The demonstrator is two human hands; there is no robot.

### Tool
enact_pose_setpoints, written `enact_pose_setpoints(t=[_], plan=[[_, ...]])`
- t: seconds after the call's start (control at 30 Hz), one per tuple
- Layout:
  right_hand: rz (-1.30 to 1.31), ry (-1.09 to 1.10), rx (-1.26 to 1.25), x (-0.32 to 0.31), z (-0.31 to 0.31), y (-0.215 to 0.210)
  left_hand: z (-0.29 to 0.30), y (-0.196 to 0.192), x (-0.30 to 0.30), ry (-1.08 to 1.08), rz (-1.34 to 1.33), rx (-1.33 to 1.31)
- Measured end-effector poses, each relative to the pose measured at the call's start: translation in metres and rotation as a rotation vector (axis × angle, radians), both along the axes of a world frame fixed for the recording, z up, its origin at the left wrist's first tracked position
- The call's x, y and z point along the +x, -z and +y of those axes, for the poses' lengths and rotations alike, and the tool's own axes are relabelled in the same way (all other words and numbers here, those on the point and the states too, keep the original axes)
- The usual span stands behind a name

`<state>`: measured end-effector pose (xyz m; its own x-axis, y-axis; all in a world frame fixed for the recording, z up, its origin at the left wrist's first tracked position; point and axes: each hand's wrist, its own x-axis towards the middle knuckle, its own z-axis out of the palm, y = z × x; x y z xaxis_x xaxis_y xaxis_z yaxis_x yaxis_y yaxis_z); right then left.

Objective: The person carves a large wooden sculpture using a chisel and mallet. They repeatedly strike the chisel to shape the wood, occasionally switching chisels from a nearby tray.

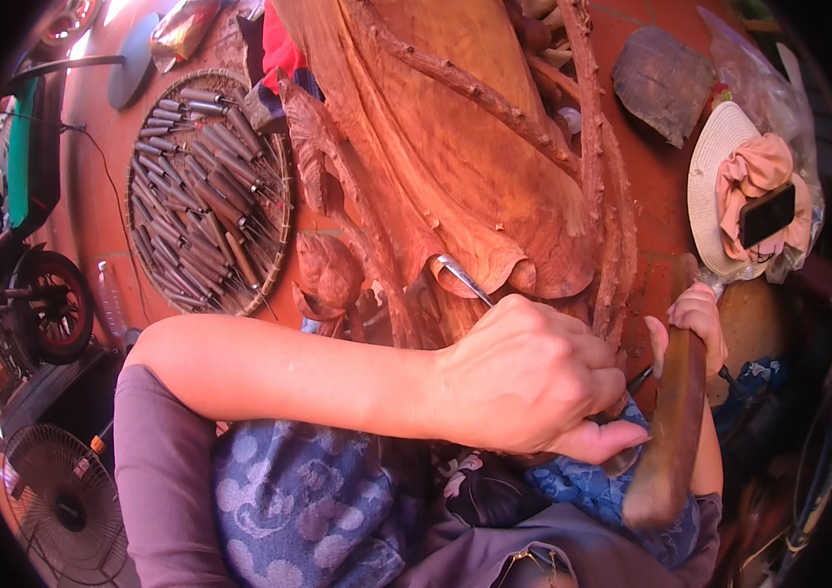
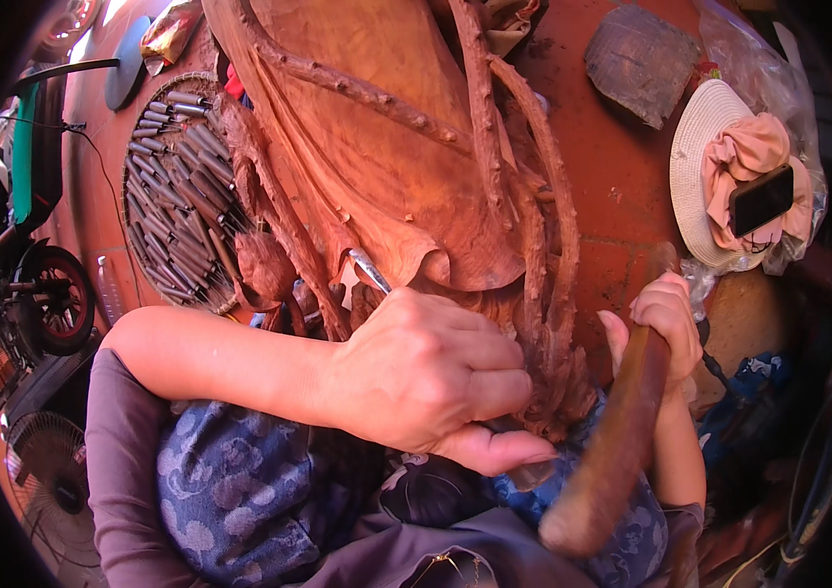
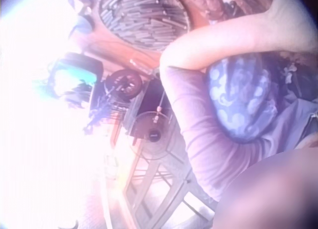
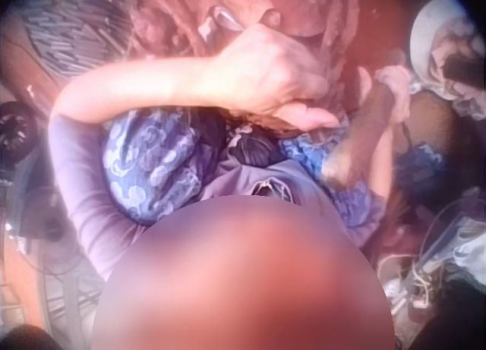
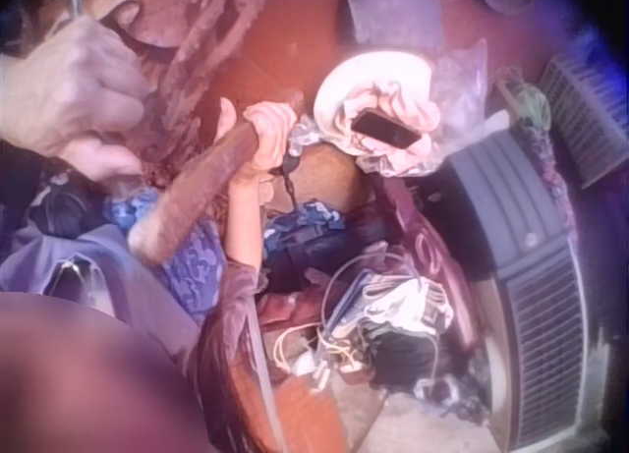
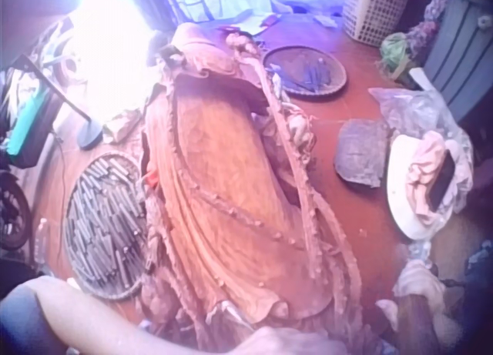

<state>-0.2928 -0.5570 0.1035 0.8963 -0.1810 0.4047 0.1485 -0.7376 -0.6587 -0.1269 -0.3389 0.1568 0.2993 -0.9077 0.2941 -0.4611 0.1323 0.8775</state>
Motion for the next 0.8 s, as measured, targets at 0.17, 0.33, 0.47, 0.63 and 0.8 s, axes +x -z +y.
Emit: enact_pose_setpoints(t=[0.17,0.33,0.47,0.63,0.8], plan=[[-0.030,-0.018,0.067,0.001,-0.002,-0.002,-0.002,-0.001,0.002,-0.025,-0.002,-0.014],[-0.007,-0.013,0.044,-0.001,-0.005,-0.001,-0.002,0.000,0.003,-0.041,-0.009,-0.024],[0.058,0.024,-0.042,0.003,0.000,0.005,-0.001,0.000,0.006,-0.015,-0.055,-0.017],[0.041,-0.053,0.033,-0.005,-0.006,0.004,0.005,-0.007,0.000,0.119,-0.109,-0.068],[0.102,-0.055,0.088,-0.001,0.001,0.001,0.009,0.000,-0.005,0.187,0.000,0.004]])
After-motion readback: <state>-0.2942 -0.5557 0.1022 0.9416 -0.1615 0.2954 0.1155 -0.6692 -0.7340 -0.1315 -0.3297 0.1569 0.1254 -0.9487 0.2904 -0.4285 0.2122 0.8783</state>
